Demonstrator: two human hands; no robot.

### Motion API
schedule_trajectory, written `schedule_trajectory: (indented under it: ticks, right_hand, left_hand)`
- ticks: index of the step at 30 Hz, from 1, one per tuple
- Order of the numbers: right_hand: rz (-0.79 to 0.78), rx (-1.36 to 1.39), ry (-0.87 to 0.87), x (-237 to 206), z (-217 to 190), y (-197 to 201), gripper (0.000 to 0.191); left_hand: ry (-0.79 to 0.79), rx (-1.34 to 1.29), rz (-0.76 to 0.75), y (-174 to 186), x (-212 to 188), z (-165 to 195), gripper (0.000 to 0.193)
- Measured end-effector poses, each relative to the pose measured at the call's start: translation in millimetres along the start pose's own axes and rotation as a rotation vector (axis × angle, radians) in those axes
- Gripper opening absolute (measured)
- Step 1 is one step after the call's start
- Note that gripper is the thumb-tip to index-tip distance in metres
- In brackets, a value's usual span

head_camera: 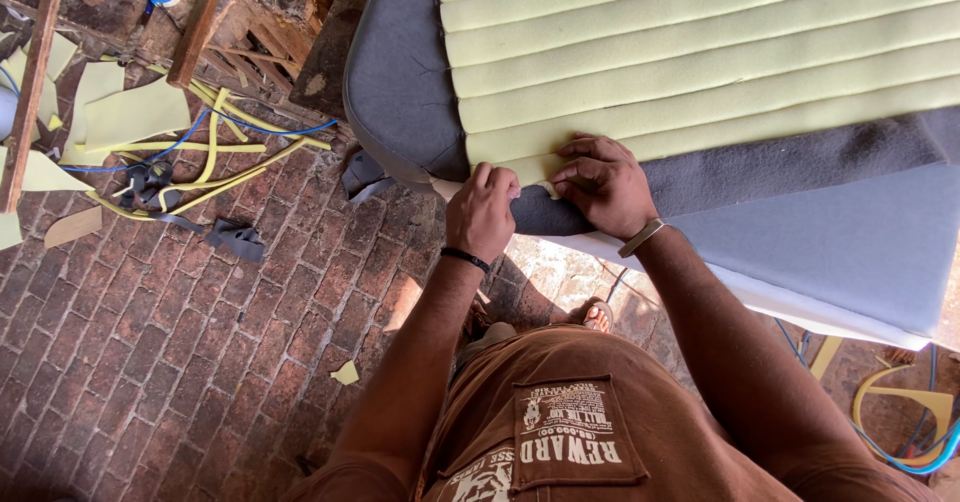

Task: The person aligns a yellow quilted foam pad onto a grey upholstered seat, trims excess foam by hand, and secures the foam to the seat using a pneumatic staple gun. The person repeatedly folds and staples the foam edges to the seat frame.

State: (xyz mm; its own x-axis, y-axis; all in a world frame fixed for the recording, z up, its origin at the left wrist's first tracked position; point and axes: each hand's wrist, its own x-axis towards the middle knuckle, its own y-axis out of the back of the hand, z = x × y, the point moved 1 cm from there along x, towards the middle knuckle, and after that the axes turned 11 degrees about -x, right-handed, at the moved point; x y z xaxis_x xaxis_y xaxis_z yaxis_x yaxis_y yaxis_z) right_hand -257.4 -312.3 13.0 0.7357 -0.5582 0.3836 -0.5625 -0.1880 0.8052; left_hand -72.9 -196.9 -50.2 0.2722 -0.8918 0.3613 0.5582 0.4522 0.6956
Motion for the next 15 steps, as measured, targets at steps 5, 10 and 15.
schedule_trajectory:
  ticks: [5,10,15]
  right_hand:
    - [-0.014,0.001,-0.040,-0.3,-2.6,-1.5,0.010]
    - [-0.008,-0.020,-0.063,-0.1,-2.5,-1.5,0.008]
    - [-0.028,0.089,-0.055,-1.6,6.0,-0.5,0.008]
  left_hand:
    - [0.015,0.049,0.051,-1.1,-16.0,-18.2,0.014]
    - [0.296,0.149,0.193,58.1,-40.8,-65.2,0.007]
    - [0.829,0.218,-0.031,115.3,-71.0,-102.7,0.037]
